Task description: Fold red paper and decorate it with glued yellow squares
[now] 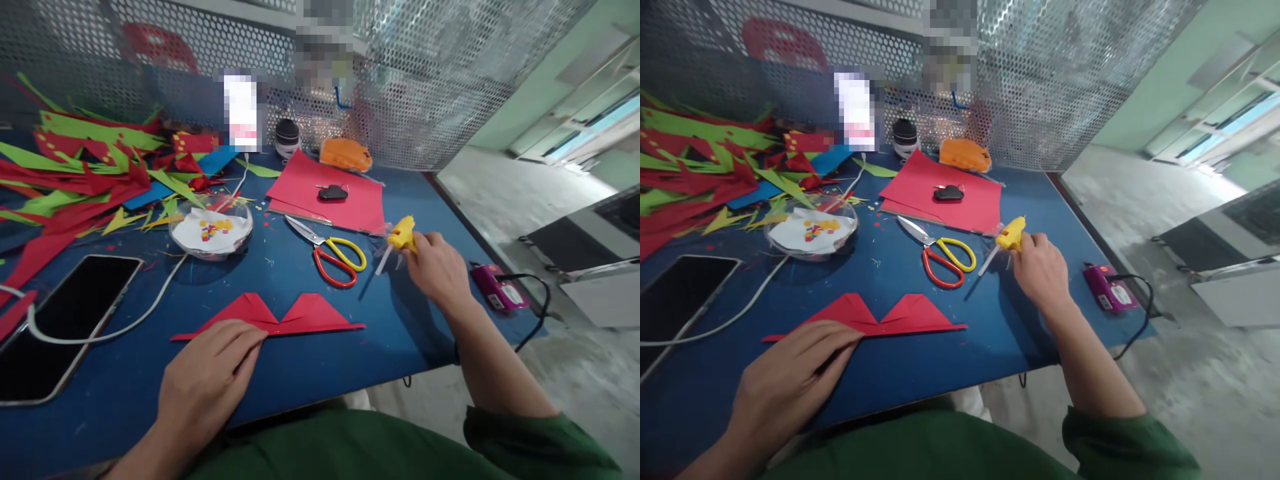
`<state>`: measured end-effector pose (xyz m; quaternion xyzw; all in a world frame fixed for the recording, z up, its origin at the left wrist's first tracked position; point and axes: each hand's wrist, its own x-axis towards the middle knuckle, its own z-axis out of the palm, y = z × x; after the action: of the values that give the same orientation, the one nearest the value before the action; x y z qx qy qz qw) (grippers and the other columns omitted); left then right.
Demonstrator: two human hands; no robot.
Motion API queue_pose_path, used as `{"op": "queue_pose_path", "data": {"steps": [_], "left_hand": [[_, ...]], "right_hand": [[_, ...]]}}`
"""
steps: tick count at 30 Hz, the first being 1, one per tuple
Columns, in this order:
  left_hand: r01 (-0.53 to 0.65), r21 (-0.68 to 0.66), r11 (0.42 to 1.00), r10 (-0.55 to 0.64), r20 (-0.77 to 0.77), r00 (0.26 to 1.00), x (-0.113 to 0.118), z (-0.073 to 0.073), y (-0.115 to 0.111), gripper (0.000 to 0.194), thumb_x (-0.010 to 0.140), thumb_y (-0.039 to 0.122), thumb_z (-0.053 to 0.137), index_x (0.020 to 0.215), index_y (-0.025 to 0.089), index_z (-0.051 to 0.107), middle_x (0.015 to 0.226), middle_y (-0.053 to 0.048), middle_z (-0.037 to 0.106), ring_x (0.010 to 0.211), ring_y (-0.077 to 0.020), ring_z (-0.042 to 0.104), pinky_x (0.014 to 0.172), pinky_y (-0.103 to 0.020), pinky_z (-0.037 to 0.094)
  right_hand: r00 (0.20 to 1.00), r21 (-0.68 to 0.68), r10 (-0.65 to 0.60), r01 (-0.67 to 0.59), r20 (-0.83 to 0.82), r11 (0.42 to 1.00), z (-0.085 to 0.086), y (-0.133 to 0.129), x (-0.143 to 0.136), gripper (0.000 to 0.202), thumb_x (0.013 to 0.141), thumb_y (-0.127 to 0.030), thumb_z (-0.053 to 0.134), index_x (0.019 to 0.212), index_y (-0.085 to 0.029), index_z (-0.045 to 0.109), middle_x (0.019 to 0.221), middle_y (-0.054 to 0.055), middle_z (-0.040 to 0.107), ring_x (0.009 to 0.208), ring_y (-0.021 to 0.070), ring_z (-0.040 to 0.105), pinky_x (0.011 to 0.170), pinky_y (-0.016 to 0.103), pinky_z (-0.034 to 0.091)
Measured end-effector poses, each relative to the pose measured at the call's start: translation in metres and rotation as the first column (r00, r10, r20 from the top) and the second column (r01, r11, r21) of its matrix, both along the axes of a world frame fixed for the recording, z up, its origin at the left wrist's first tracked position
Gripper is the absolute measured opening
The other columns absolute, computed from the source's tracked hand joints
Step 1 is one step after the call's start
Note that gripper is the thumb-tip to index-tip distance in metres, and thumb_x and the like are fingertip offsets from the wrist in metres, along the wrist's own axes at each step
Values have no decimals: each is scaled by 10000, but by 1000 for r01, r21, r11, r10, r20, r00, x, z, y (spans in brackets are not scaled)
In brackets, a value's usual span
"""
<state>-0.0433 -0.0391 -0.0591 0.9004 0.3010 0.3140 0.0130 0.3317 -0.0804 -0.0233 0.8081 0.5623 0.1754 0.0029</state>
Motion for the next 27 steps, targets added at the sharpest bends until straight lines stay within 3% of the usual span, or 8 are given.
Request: {"op": "queue_pose_path", "data": {"steps": [6, 10, 12, 13, 15, 16, 20, 27], "left_hand": [[-2, -26, 1000, 2, 16, 1000, 2, 1, -2, 170, 940, 169, 545, 932, 231, 703, 876, -10, 766, 792, -200, 738, 739, -342, 583], [16, -125, 992, -15, 5, 1000, 3, 1, -6, 166, 914, 140, 583, 949, 222, 723, 917, -19, 772, 863, -204, 735, 796, -338, 577], [18, -151, 988, -16, 18, 1000, 2, 0, -8, 151, 919, 140, 590, 931, 213, 722, 906, -22, 770, 852, -188, 722, 813, -324, 568], [15, -166, 986, -12, 19, 1000, 2, -1, -9, 144, 921, 143, 596, 929, 211, 722, 904, -23, 769, 852, -185, 717, 813, -321, 564], [-1, -195, 981, 1, 3, 1000, 2, -1, -10, 124, 924, 154, 611, 936, 202, 725, 914, -26, 768, 867, -186, 709, 821, -321, 555], [-7, -202, 979, 6, -5, 1000, 2, -1, -10, 118, 926, 158, 616, 939, 198, 726, 917, -26, 767, 868, -185, 705, 823, -321, 551], [-29, -194, 981, 27, -12, 1000, 5, 0, -9, 127, 946, 178, 605, 919, 190, 728, 907, -28, 760, 841, -176, 685, 810, -315, 532], [-108, -190, 976, 98, -62, 993, 11, 3, -7, 165, 956, 223, 595, 879, 199, 739, 861, -33, 741, 793, -176, 659, 717, -305, 497]], "right_hand": [[1000, -14, 16, -16, 13, 1000, 10, -8, -2, 501, 978, -384, 447, 1333, -47, 559, 1176, 264, 653, 930, 343, 657, 737, 441, 500], [993, 241, 102, -85, -58, 967, 21, -39, -39, 527, 959, -411, 529, 1398, -122, 563, 1294, 259, 634, 1083, 405, 650, 817, 495, 502], [951, 326, 291, -242, -108, 914, 15, -54, -72, 426, 952, -293, 547, 1359, -180, 603, 1254, 198, 681, 1124, 367, 654, 874, 472, 505], [897, 351, 431, -374, -99, 859, 8, -61, -90, 391, 924, -244, 587, 1310, -199, 631, 1177, 163, 722, 1039, 333, 690, 831, 445, 518], [704, 320, 693, -628, -155, 709, -8, -69, -124, 343, 894, -168, 631, 1233, -219, 651, 1069, 95, 764, 938, 249, 714, 779, 374, 526], [652, 301, 734, -673, -190, 676, -16, -70, -138, 328, 903, -149, 622, 1222, -221, 652, 1085, 78, 763, 965, 225, 709, 824, 364, 527], [654, 218, 733, -700, -187, 680, -35, -64, -164, 283, 931, -177, 619, 1209, -167, 669, 1080, 92, 757, 976, 208, 672, 838, 354, 513], [649, 79, 746, -744, -146, 663, -28, -50, -165, 383, 983, -305, 556, 1301, -105, 632, 1122, 135, 721, 998, 246, 606, 836, 388, 470]]}}
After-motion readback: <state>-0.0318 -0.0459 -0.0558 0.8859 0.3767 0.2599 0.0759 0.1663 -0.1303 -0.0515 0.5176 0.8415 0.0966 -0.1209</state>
